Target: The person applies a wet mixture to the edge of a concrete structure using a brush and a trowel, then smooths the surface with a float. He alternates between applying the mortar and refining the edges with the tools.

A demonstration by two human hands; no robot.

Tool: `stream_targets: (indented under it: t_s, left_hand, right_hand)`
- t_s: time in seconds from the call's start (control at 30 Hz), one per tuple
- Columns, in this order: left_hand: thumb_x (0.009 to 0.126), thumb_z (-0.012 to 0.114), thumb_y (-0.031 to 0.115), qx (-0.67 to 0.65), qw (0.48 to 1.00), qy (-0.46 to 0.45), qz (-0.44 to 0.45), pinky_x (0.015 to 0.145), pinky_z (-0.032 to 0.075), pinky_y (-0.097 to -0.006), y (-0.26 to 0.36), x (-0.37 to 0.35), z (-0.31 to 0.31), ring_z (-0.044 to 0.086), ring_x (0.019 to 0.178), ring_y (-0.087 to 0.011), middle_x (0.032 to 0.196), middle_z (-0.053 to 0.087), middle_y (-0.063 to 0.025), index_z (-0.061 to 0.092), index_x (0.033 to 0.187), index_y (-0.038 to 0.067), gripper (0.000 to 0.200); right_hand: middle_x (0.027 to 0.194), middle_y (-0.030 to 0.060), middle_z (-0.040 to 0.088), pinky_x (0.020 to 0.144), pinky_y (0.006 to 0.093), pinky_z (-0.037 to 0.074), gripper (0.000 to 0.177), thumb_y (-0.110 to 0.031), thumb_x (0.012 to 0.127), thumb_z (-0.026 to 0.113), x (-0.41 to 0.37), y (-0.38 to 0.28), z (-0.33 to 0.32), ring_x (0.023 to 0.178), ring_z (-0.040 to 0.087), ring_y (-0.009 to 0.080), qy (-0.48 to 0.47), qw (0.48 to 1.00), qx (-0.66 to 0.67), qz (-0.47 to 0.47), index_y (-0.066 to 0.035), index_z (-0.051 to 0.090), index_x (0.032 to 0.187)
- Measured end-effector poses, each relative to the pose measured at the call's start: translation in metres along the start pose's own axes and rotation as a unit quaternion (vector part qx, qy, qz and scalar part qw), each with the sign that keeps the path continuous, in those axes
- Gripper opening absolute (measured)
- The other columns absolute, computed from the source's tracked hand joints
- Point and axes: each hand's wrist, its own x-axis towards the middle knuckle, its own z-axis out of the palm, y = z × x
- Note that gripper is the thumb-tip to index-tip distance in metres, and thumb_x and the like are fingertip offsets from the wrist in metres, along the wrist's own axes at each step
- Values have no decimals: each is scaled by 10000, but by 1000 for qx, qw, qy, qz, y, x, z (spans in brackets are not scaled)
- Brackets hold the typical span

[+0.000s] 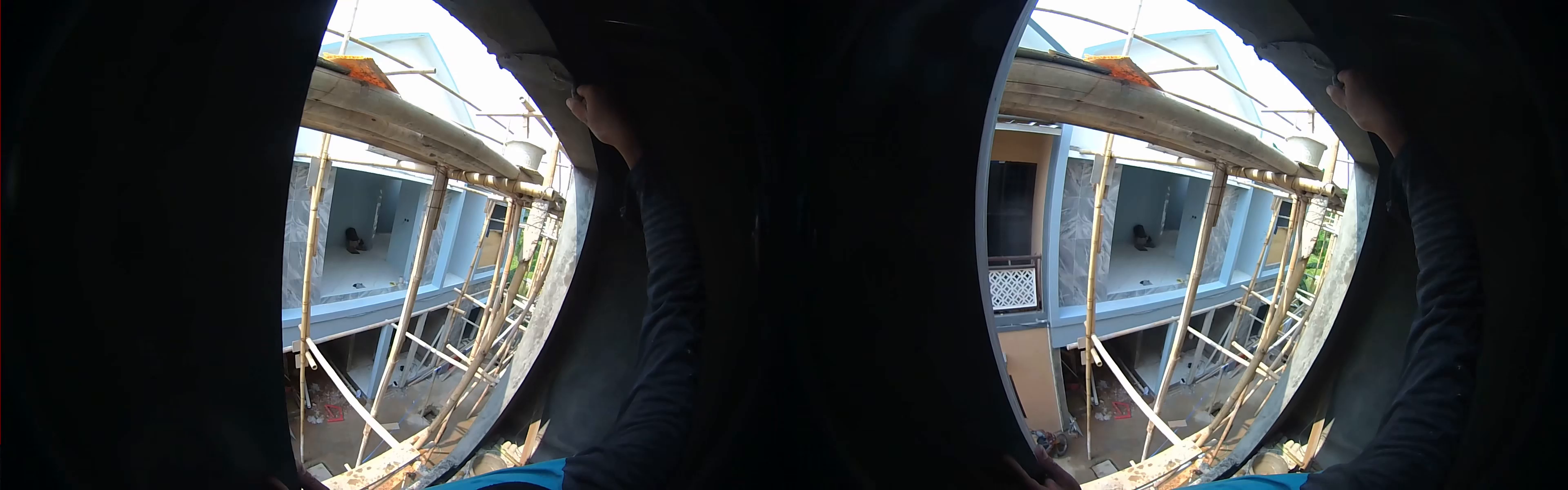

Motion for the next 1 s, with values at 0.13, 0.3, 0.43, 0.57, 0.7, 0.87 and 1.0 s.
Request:
stream_targets:
  t_s: [0.13, 0.3, 0.43, 0.57, 0.7, 0.87, 1.0]
  left_hand:
    - [837, 686, 214, -39, 998, 1, -40, 755, 427, -444, 5, -1, 4, 522, 843, -355, 1021, 520, -248, 641, 1183, 25, 397]
    - [833, 688, 196, -104, 987, 15, -121, 871, 387, -515, 14, -10, 7, 475, 1027, -448, 1214, 416, -327, 625, 1211, 41, 414]
    - [829, 690, 182, -153, 970, 33, -187, 964, 355, -571, 18, -11, 9, 438, 1174, -523, 1368, 333, -391, 612, 1234, 54, 432]
    - [833, 697, 204, 28, 997, -66, -36, 994, 335, -599, 3, 2, -1, 370, 1240, -540, 1395, 276, -398, 575, 1275, 57, 481]
    - [837, 711, 235, 5, 998, -45, -44, 998, 331, -616, 2, 7, -2, 333, 1259, -557, 1411, 232, -401, 532, 1313, 55, 540]
    - [852, 705, 218, -39, 995, 7, -86, 1007, 364, -545, -3, -16, 11, 395, 1245, -490, 1382, 308, -385, 500, 1323, 4, 557]
    - [873, 682, 225, 63, 987, -146, -5, 997, 396, -478, -3, -20, 10, 477, 1195, -406, 1320, 439, -324, 469, 1322, -57, 571]
  right_hand:
    - [586, 149, 584, 534, 375, 453, 309, -290, 879, 629, -18, 12, 12, 525, 590, 254, 47, 999, -3, -5, -5, 613, 762]
    - [599, 147, 588, 518, 347, 452, 275, -276, 883, 641, 5, -27, -22, 528, 597, 245, 134, 987, 55, -72, -15, 613, 801]
    - [582, 145, 577, 502, 341, 441, 287, -285, 894, 636, 36, -66, -51, 490, 569, 231, 243, 948, 66, -196, -21, 608, 784]
    - [680, 201, 620, 553, 443, 452, 337, -321, 864, 619, 22, -125, -101, 539, 603, 303, 290, 943, 43, -157, 9, 653, 803]
    - [593, 186, 597, 556, 440, 459, 346, -325, 856, 622, 18, -122, -102, 529, 597, 314, 253, 960, 20, -120, -5, 669, 734]
    - [620, 191, 603, 537, 469, 449, 318, -314, 897, 584, -6, -60, -54, 550, 608, 350, 141, 987, 10, -77, -14, 646, 810]
    - [568, 131, 561, 501, 351, 436, 314, -299, 908, 616, -24, 69, 53, 470, 542, 236, 117, 987, 15, -113, -19, 596, 767]
